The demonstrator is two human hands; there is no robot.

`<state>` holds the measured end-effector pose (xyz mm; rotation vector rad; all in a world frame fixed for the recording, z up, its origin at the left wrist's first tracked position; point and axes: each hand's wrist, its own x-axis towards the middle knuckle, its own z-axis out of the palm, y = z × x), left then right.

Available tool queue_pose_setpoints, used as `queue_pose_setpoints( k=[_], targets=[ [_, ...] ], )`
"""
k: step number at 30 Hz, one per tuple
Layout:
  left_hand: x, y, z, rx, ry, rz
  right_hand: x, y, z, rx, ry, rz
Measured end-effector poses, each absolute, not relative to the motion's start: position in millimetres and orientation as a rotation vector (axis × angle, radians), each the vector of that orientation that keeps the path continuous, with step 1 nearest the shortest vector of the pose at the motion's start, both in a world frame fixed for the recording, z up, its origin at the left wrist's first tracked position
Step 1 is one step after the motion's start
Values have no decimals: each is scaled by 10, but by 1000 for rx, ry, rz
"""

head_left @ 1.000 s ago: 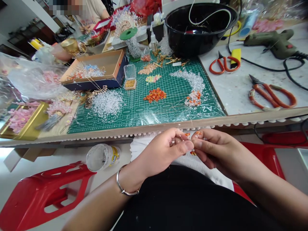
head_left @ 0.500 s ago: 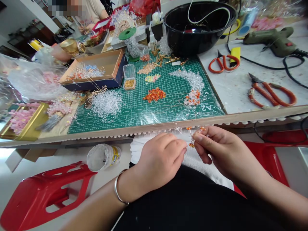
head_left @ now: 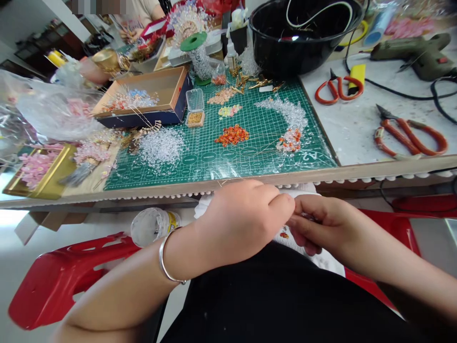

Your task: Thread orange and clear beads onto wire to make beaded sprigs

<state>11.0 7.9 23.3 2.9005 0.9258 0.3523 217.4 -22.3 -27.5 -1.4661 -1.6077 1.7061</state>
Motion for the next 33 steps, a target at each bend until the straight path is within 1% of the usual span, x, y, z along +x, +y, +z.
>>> queue_pose_setpoints(
  k=[4, 9, 12, 14, 17, 19, 23, 26, 29, 33],
  targets=[
    [120, 116, 298, 2750, 948, 182, 2252, -213, -257, -1374, -1538, 1898],
    [141, 157, 358, 2550, 985, 127, 2286, -241, -169, -1355, -1540, 1982],
    [160, 244, 443, 2367, 996, 34, 2297, -273, -121, -1310, -1578, 2075],
    [174, 348, 498, 2197, 933, -74, 2312, -293, -104, -1213, -1642, 2148],
    [184, 542, 487, 1901, 714, -190, 2345, -307, -86, -1041, -1760, 2194],
    [178, 651, 373, 1652, 555, -189, 2367, -302, -72, -966, -1788, 2119],
    [148, 696, -47, 1119, 412, -104, 2395, -277, -67, -875, -1686, 1712],
    [146, 553, -314, 857, 384, -26, 2395, -270, -127, -884, -1621, 1462],
    [176, 334, -399, 746, 402, 83, 2371, -287, -234, -949, -1577, 1309],
    [229, 104, -284, 805, 508, 295, 2311, -318, -359, -1022, -1525, 1177]
  ],
)
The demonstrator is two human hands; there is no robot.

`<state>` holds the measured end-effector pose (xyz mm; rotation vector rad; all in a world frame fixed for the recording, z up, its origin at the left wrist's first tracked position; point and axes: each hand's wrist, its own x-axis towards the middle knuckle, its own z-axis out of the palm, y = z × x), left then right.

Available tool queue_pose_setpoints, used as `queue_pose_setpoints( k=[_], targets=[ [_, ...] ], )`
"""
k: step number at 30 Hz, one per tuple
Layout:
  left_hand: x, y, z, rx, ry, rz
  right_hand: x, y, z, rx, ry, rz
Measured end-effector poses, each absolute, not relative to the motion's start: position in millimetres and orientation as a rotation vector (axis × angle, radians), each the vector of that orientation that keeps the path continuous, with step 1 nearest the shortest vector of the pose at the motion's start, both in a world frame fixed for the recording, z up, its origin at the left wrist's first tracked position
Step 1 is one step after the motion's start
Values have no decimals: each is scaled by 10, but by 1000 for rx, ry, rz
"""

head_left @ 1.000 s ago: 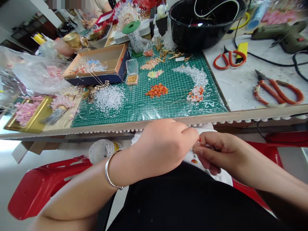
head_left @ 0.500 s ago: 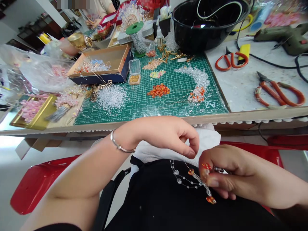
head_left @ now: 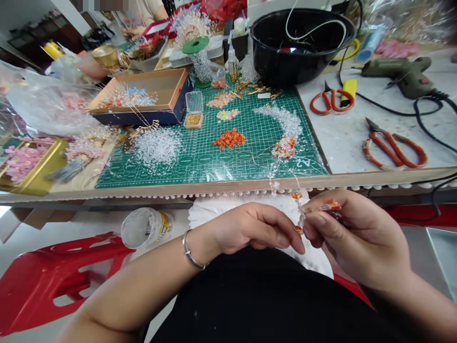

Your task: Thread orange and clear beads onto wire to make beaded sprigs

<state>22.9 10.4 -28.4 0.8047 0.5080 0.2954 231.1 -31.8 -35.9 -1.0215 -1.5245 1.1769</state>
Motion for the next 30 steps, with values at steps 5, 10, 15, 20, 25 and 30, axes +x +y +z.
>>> queue_pose_setpoints(
  k=[5, 10, 15, 20, 25, 30],
  targets=[
    [242, -22, -42, 1317, 703, 505, 2242, -334, -384, -1125, -1512, 1047],
    [207, -71, 42, 1921, 754, 602, 2230, -346, -361, -1256, -1556, 940],
    [184, -122, 47, 2208, 791, 732, 2266, -307, -359, -1369, -1700, 671],
    [190, -179, 200, 2585, 993, 751, 2285, -245, -373, -1350, -1878, 263],
    [240, -102, 318, 2835, 977, 966, 2252, -253, -359, -1118, -2019, 53],
    [245, 5, 273, 2753, 1097, 1073, 2265, -288, -367, -1088, -2030, 89]
  ],
)
